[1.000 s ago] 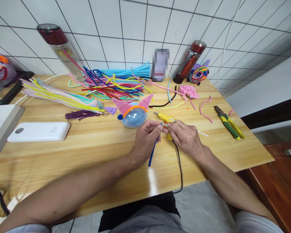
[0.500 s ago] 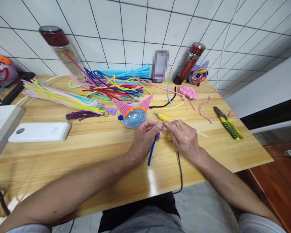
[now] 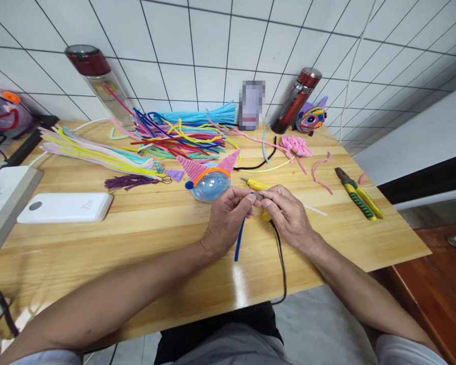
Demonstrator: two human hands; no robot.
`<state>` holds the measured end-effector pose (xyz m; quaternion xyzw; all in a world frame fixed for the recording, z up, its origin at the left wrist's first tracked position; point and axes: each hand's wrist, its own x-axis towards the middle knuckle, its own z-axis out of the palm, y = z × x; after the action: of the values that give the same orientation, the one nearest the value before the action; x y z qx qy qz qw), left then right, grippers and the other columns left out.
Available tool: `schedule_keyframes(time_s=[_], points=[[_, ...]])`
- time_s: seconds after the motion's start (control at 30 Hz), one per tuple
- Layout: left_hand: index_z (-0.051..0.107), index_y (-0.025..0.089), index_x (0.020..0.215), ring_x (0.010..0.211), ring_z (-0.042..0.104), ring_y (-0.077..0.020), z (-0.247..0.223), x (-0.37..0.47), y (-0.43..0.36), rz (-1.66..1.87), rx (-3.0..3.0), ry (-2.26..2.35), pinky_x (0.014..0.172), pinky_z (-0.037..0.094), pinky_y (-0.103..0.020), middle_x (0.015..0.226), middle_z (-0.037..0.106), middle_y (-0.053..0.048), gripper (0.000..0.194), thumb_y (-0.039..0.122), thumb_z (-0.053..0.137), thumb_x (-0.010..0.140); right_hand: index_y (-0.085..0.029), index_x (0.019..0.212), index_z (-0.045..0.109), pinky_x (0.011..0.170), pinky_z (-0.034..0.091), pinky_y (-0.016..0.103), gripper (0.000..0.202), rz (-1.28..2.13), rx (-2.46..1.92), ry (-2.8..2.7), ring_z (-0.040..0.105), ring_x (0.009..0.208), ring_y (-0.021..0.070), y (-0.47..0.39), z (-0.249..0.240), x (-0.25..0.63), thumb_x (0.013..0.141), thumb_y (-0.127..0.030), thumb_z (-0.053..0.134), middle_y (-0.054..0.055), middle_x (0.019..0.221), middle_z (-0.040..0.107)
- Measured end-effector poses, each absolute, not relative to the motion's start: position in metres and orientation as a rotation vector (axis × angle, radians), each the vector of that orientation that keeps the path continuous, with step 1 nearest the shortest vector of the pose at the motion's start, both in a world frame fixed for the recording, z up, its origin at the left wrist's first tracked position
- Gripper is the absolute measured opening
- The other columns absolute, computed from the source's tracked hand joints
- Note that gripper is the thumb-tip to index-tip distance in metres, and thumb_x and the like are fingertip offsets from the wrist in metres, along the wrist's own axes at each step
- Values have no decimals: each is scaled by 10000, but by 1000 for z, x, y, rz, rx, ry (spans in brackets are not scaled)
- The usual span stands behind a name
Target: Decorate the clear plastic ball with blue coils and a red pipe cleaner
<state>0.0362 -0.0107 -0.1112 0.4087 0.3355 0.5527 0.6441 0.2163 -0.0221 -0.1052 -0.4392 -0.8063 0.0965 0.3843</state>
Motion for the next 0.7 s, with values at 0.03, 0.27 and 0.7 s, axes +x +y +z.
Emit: schedule_keyframes(time_s=[0.03, 0.27, 0.7], points=[[691, 180, 874, 599, 614, -94, -111, 36, -11, 1258, 932, 766, 614, 518, -249, 775, 794, -20, 204, 340, 815, 848, -230, 1270, 741, 767, 601, 368, 266, 243, -1118, -2053, 690, 883, 216, -22, -105, 216, 1101, -227, 535, 73, 948, 708], [685, 188, 892, 595, 626, -108, -113, 37, -10, 1227, 918, 810, 614, 523, -266, 790, 806, -36, 270, 403, 833, 822, -239, 1245, 726, 771, 603, 387, 239, 120, -1093, -2036, 695, 885, 229, -22, -108, 215, 1080, -195, 558, 83, 964, 727], [682, 181, 894, 616, 643, -120, -112, 38, -13, 1202, 876, 832, 600, 523, -262, 795, 809, -42, 281, 386, 844, 791, -242, 1257, 714, 749, 614, 389, 268, -80, -1073, -2051, 704, 873, 239, -21, -110, 214, 1053, -131, 582, 94, 967, 737]])
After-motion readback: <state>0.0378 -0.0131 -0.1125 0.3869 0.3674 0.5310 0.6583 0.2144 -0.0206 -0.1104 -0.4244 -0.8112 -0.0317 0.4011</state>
